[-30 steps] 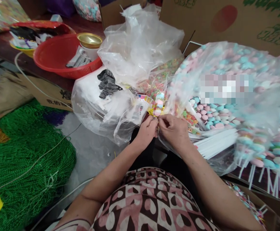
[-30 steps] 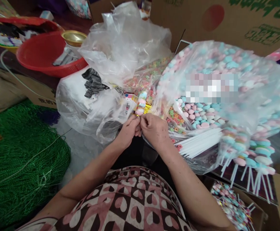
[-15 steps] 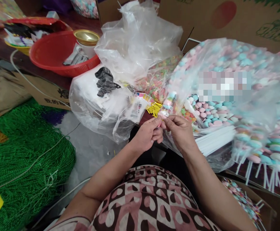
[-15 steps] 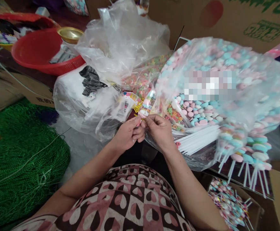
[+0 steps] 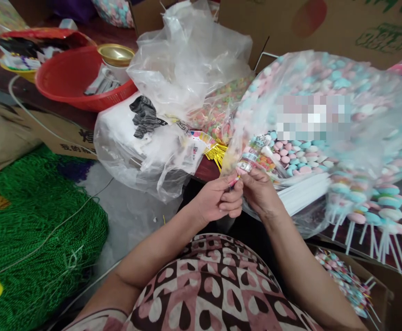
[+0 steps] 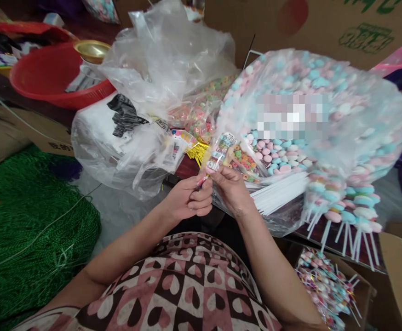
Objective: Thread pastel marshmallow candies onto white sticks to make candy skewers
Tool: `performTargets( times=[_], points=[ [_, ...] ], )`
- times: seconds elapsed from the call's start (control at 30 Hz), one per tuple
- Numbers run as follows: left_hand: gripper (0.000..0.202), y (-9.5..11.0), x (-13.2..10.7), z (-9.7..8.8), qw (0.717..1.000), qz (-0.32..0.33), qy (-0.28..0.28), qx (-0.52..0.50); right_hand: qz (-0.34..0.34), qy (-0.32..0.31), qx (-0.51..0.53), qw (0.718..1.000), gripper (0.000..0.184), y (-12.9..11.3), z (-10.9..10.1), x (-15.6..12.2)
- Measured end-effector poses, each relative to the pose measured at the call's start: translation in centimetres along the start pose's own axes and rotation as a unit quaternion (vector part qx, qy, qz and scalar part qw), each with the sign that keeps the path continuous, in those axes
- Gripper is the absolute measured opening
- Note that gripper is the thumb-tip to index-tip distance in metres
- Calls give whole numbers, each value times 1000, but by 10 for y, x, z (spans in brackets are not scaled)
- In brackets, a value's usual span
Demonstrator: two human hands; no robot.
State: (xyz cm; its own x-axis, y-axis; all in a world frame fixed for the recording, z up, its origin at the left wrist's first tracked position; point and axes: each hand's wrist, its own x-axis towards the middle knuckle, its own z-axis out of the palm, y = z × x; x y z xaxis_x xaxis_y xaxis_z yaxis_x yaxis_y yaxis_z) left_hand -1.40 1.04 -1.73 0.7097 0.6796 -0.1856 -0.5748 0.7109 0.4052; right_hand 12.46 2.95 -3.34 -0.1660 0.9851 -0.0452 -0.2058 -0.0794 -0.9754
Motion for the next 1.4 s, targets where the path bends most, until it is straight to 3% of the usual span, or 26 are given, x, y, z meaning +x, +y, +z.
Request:
performTargets(
  times=[0.07,0.17,0.23,0.3,0.47,0.6,0.67,0.73,0.83,0.93,1.07,1.13,1.23,1.3,1.4],
  points=[
    [35,-2,4,2,997,51,53,27,-80,57,-102,990,20,3,2,0],
    [38,-4,10,3,978,140,131,80,-222,106,-265,933,15,3,4,-1],
    [42,-3,11,3,968,166,155,111,-262,110,-301,910,14,2,5,-1],
    [45,-2,11,2,962,170,162,139,-243,102,-298,918,14,1,6,-2],
    [46,-6,9,-3,948,175,173,200,-124,73,-241,960,15,-5,7,-4],
    [46,-12,12,-7,935,192,176,239,-118,83,-251,957,15,-18,12,-10],
    [42,-11,14,-7,922,226,174,264,-151,98,-293,939,13,-23,14,-14],
    [32,-4,13,-3,913,260,160,269,-206,104,-361,903,11,-27,14,-18],
    [33,11,3,13,928,276,115,221,-266,78,-444,852,12,-30,7,-20],
    [39,23,-14,31,929,287,97,212,-276,97,-476,829,13,-41,-3,-15],
    [51,19,-20,35,920,229,63,310,-318,193,-514,773,11,-64,-8,-11],
    [53,14,-10,30,925,191,62,323,-346,182,-534,750,12,-67,-3,-15],
    [60,16,3,24,959,185,74,202,-376,101,-554,736,15,-59,3,-24],
    [59,20,4,22,961,213,98,143,-380,75,-561,732,17,-52,1,-27],
    [61,21,-3,18,956,181,104,206,-370,105,-573,724,17,-51,-5,-25]
  ],
)
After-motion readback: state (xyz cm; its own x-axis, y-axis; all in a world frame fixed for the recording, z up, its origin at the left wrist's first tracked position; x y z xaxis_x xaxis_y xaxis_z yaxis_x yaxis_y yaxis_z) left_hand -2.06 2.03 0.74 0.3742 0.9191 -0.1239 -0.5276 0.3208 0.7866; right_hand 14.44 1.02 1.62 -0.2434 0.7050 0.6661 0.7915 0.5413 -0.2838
